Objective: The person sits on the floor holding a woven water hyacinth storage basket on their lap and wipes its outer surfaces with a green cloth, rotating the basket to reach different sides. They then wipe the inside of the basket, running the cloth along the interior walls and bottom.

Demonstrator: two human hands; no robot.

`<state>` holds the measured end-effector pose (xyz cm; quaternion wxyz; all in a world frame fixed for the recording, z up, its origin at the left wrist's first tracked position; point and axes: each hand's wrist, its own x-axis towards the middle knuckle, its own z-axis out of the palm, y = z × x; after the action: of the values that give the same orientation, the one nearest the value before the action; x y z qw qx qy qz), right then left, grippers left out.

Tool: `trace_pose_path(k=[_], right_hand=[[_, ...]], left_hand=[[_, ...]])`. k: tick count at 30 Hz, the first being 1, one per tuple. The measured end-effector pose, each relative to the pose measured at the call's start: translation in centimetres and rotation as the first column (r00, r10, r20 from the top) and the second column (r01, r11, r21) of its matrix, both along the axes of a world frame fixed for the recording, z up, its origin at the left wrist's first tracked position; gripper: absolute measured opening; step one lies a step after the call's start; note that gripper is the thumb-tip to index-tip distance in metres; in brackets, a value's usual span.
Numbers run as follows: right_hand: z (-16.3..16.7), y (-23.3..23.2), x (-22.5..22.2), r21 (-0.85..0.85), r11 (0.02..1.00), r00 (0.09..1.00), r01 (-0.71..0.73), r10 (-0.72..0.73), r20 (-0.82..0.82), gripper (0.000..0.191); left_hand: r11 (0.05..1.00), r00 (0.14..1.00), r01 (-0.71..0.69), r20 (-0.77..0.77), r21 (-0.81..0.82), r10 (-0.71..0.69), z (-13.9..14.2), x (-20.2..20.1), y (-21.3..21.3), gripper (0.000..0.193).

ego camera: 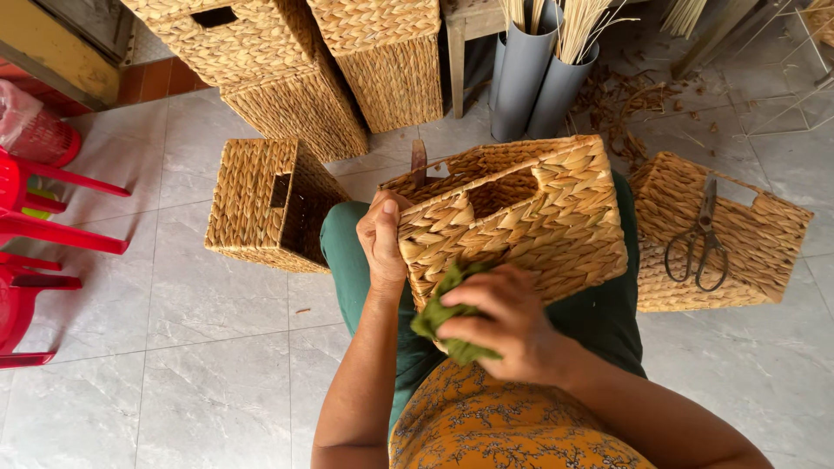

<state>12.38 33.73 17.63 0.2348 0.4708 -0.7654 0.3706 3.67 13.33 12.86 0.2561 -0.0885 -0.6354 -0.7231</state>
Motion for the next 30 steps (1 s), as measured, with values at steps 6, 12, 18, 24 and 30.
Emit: trace_pose_path(k=[6, 12, 18, 24, 30], right_hand=[[-0.3, -1.1, 0.2, 0.173, 0.970, 0.985, -0.173, 0.170, 0.031, 0.049], [-3.6, 5.4, -2.2, 0.043, 0.997, 0.991, 0.059, -0.053, -0.123, 0.042], [-4.0, 14.4, -4.2, 0.167, 0.857, 0.873, 0.487, -0.481, -0.075, 0.033], [-5.1, 8.1, -3.1, -0.044, 0.909, 0.909, 0.415, -0.415, -0.014, 0.029], [-0.7, 1.1, -0.5, 0.130, 0.986, 0.994, 0.109, -0.109, -0.012, 0.041]], left_hand=[[1.000, 1.000, 0.014, -0.007, -0.020, -0.014, 0.5, 0.2, -0.1, 0.048], [0.991, 0.998, -0.005, -0.070, -0.134, -0.004, 0.9, 0.8, -0.1, 0.049], [0.988, 0.997, -0.020, -0.080, -0.153, 0.007, 1.3, 0.7, 0.3, 0.049], [0.995, 0.997, -0.034, -0.066, -0.098, 0.027, 1.1, 0.6, 0.2, 0.049], [0.999, 0.999, -0.022, -0.044, -0.045, 0.020, 0.5, 0.4, 0.0, 0.049]])
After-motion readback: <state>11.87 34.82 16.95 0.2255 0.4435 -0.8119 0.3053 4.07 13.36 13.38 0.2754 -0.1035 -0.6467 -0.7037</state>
